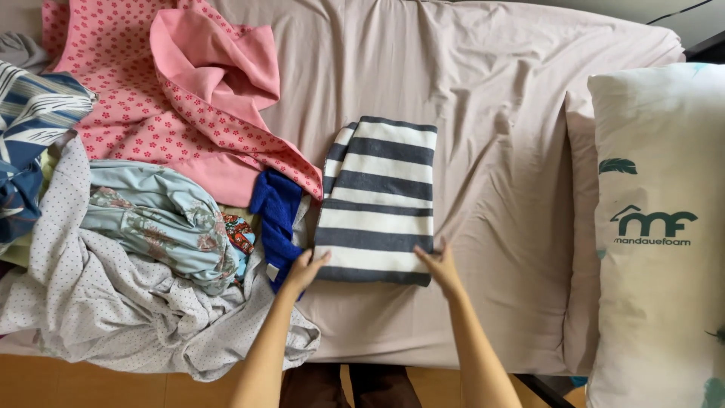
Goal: The person sits on the floor in front of a bed and folds several items of clothing by hand. They pick up a striped shirt, a blue floral shirt, and a white dotted shirt from a pile, fold each one neatly, and place them on the bed.
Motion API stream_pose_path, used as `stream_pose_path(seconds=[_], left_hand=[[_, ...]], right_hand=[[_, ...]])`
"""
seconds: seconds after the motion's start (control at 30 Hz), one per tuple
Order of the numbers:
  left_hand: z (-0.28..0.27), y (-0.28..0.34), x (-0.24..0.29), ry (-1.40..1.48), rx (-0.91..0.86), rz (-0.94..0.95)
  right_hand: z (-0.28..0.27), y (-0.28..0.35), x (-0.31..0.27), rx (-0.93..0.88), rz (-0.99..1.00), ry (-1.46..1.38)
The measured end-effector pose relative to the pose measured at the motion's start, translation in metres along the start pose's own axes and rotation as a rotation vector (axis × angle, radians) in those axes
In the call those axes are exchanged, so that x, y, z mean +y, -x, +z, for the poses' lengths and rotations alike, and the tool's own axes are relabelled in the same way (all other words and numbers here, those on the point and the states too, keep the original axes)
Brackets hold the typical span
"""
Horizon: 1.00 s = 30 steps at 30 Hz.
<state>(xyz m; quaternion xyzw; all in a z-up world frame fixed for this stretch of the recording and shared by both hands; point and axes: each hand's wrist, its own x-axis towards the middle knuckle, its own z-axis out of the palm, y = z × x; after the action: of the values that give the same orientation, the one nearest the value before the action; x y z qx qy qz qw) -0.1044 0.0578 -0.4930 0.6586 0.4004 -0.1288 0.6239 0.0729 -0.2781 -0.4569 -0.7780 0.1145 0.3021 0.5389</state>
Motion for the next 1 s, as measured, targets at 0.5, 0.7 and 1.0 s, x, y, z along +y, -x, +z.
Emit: stream_pose_path(seconds=[0.5, 0.7, 1.0], left_hand=[[0.016, 0.082, -0.044, -0.279, -0.091, -0.201], [-0.001, 0.113, -0.090, -0.347, -0.293, -0.395], [0.026, -0.007, -0.019, -0.099, 0.285, 0.315]], right_hand=[[-0.015, 0.102, 0.081, 0.122, 0.186, -0.039], [-0.030, 0.145, 0.117, 0.009, 0.527, 0.261], [0.017, 0.080, 0.069, 0.244, -0.151, 0.586]])
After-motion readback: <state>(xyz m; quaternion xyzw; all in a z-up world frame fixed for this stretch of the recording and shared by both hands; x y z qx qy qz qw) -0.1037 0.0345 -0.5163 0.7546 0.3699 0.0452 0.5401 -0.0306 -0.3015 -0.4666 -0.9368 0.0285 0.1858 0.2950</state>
